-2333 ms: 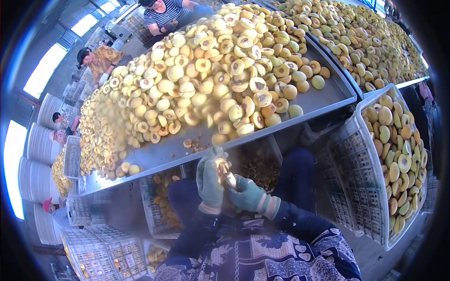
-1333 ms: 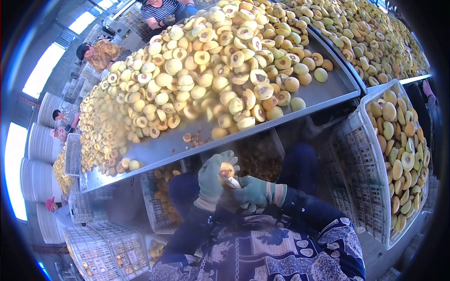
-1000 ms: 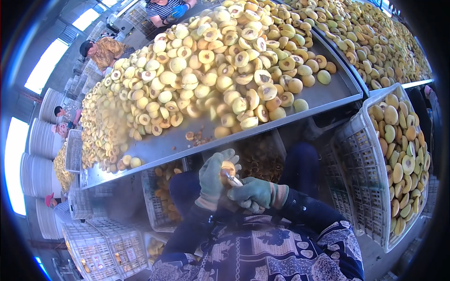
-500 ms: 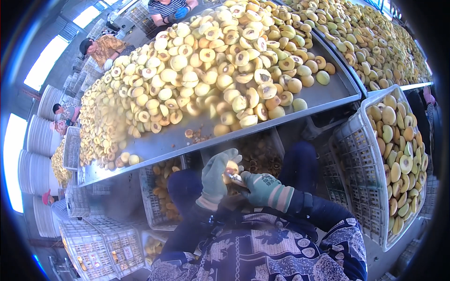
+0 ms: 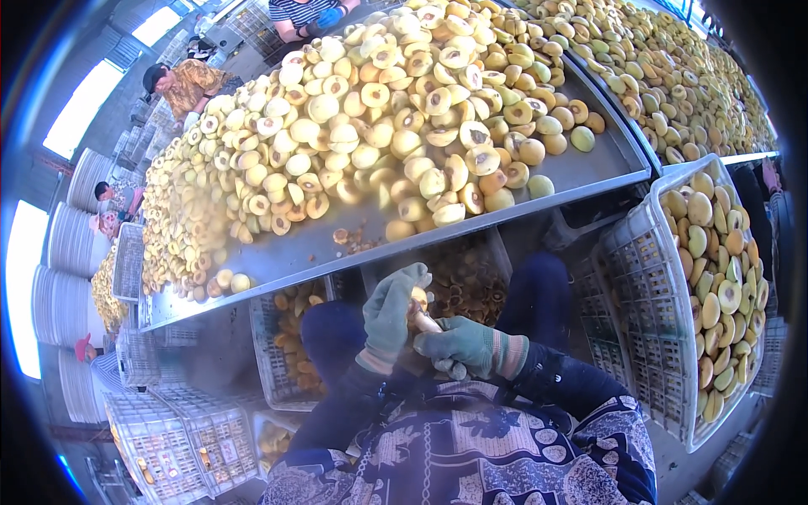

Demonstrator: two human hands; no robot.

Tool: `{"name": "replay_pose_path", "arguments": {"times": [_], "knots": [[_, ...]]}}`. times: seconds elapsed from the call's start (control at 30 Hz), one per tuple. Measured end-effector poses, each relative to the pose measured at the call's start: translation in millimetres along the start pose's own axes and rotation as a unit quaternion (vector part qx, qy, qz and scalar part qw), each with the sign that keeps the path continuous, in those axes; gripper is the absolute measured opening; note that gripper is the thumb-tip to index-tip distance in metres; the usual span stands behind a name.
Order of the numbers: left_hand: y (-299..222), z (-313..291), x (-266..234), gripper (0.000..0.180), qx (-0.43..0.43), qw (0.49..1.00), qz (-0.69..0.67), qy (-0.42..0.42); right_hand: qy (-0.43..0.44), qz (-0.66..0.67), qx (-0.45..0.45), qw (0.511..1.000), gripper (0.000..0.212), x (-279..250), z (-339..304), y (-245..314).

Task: The person uses a handheld tool to core yellow apricots, removing the pits and placing the processed fruit halves into a plastic crate.

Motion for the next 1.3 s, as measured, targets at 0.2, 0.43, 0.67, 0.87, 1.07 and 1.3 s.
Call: {"name": "replay_pose_path", "arguments": {"times": [0.2,0.43,0.67,0.87,1.07,1.3], "knots": [[-5.5,1.7,0.1,0.025,-0.114,0.993,-0.027,-0.017,-0.056,-0.067,-0.045,0.995,0.017,9.4,-3.2,27.3],[1.6,8.7,-8.3,0.029,-0.017,1.0,0.004,0.014,0.068,0.125,-0.003,0.99,0.024,2.1,8.3,0.0],[5.7,0.5,-5.2,0.027,-0.112,0.992,-0.056,-0.022,-0.044,-0.04,-0.005,0.998,0.019,9.2,-4.6,21.5],[11.5,5.8,-9.3,0.029,-0.025,0.999,-0.015,-0.032,0.008,0.144,-0.019,0.989,0.025,8.0,2.0,-1.9],[5.2,2.8,1.2,0.028,0.0,0.994,0.013,-0.105,0.063,0.321,-0.04,0.944,0.023,18.6,8.3,-9.2],[-26.3,1.7,-65.9,0.033,0.287,0.894,0.274,-0.206,-0.051,0.186,-0.097,0.976,0.02,20.7,7.2,9.9]]}}
Point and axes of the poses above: each hand's wrist, its own z-axis towards the middle knuckle, its own x-axis out of the palm, y = z × x, the point moved 5 cm from there along z, towards the middle knuckle, and after that the axes turned 10 degrees about -x, right-handed, at the moved point
